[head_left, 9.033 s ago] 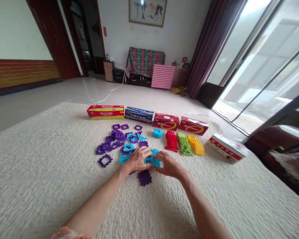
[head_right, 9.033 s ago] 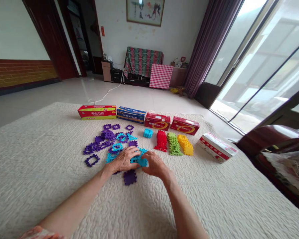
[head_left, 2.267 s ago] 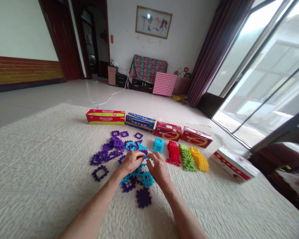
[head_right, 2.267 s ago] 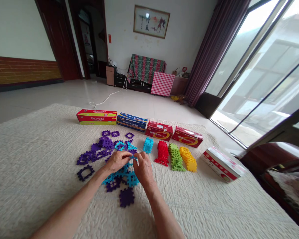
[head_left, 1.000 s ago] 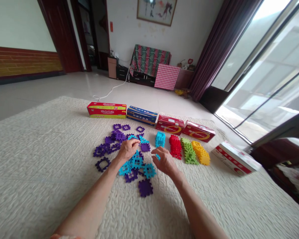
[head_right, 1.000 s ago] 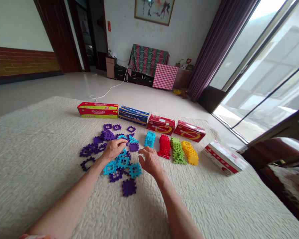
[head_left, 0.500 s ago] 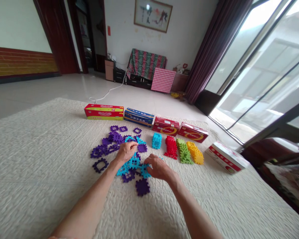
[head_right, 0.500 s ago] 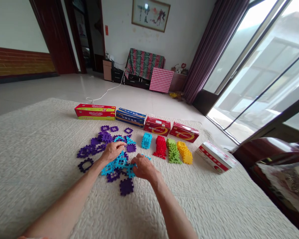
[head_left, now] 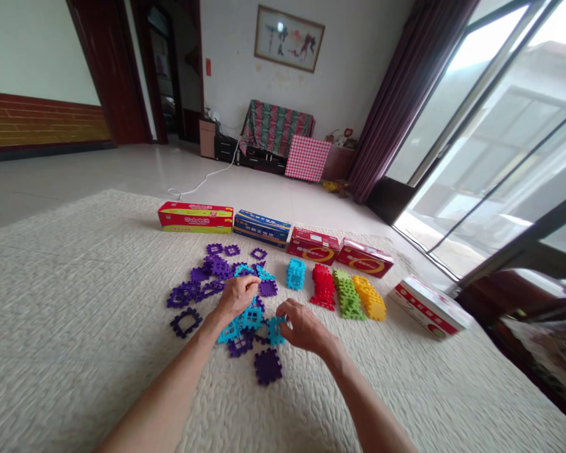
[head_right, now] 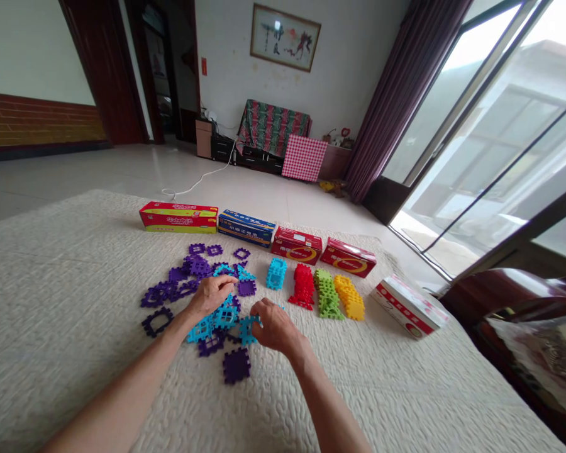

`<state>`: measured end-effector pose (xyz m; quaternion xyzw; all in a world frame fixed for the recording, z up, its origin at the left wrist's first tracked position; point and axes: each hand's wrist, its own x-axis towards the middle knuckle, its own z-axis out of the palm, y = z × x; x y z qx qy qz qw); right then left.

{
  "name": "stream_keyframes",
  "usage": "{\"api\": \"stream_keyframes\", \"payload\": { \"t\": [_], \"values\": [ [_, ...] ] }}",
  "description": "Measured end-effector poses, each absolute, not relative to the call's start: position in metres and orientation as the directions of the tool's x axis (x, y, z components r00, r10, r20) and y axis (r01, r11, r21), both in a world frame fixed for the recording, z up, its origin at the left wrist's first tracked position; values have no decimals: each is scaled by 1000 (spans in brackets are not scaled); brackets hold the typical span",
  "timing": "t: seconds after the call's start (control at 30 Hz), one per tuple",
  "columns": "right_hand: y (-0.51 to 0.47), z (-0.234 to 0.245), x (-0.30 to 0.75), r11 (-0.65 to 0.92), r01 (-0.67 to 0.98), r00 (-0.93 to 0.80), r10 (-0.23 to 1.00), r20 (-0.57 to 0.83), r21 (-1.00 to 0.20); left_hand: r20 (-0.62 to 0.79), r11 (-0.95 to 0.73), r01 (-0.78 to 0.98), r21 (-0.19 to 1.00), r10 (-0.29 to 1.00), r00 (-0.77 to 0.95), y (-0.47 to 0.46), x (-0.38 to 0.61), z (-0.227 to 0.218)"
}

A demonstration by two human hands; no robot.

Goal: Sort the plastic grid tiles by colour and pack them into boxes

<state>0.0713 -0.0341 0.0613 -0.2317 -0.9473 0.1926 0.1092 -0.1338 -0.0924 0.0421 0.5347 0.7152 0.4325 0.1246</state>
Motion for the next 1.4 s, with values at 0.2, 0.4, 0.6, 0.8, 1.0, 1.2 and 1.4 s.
{"api": "stream_keyframes", "payload": {
  "t": [0.2, 0.4, 0.6, 0.8, 1.0, 1.2, 1.4],
  "values": [
    [-2, 74, 84, 686, 340, -865, 497, 73, -644, 278, 59, 656, 752, 875, -397, -91, -133, 44],
    [40, 69, 84, 687, 464, -612, 705, 358, -559, 311, 31, 663, 748, 866, -392, -89, -137, 40],
    [56, 49, 81, 675, 526, -539, 735, 411, -517, 334, 25, 651, 759, 843, -422, -87, -144, 37],
    [57, 43, 78, 670, 538, -538, 740, 404, -511, 349, 71, 652, 755, 799, -490, -90, -163, 37],
    [44, 48, 71, 700, 619, -503, 702, 504, -357, 415, 178, 714, 678, 708, -571, -92, -185, 30],
    [18, 46, 21, 815, 431, -644, 578, 501, -387, 536, 134, 877, 462, 745, -397, -88, -186, 20],
    [16, 55, -44, 815, 430, -754, 561, 342, -389, 457, 138, 925, 355, 837, -301, -89, -178, 13]
  ]
}}
